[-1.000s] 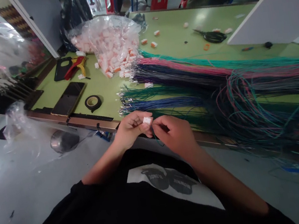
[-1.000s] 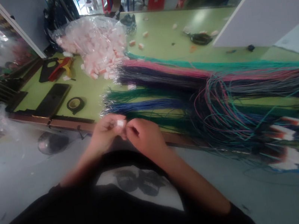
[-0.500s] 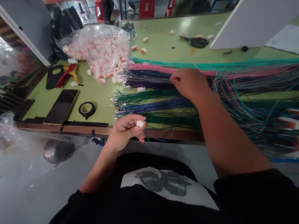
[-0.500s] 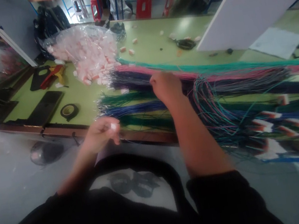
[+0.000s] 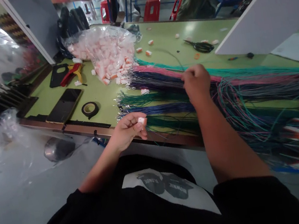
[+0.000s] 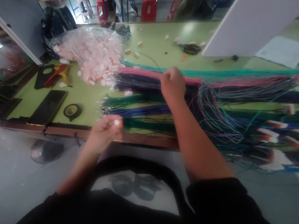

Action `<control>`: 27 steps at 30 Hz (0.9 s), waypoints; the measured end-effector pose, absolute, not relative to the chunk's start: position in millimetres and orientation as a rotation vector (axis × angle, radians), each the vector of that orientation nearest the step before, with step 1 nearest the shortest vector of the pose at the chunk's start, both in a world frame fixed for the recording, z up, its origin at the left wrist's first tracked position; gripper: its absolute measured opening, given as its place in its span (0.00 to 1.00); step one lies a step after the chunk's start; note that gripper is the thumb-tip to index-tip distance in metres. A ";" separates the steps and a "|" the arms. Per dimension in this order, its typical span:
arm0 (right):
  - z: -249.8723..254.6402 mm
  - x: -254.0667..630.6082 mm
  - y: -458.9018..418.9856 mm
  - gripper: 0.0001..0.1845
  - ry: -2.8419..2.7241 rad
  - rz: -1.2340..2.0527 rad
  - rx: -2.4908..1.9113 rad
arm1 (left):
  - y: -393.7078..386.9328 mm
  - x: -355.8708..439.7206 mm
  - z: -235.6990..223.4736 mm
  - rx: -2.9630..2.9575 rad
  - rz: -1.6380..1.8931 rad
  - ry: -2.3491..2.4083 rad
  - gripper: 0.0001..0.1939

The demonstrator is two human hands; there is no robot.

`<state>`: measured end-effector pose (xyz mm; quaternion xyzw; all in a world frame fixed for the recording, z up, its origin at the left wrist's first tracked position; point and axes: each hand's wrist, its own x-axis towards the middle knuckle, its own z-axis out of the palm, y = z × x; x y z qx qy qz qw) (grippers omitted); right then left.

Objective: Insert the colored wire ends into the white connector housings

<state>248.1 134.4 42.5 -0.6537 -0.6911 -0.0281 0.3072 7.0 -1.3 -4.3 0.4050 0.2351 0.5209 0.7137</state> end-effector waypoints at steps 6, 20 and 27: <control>70.5 213.3 76.3 0.10 -1.999 0.371 -1.343 | 0.0 7.4 -1.9 0.847 1.134 0.550 0.19; 60.3 186.0 11.9 0.09 -2.237 0.366 -1.080 | 0.8 5.9 1.2 0.818 1.147 0.503 0.19; 51.9 182.4 9.7 0.08 -2.234 0.354 -1.133 | 0.2 6.0 1.7 0.831 1.147 0.524 0.20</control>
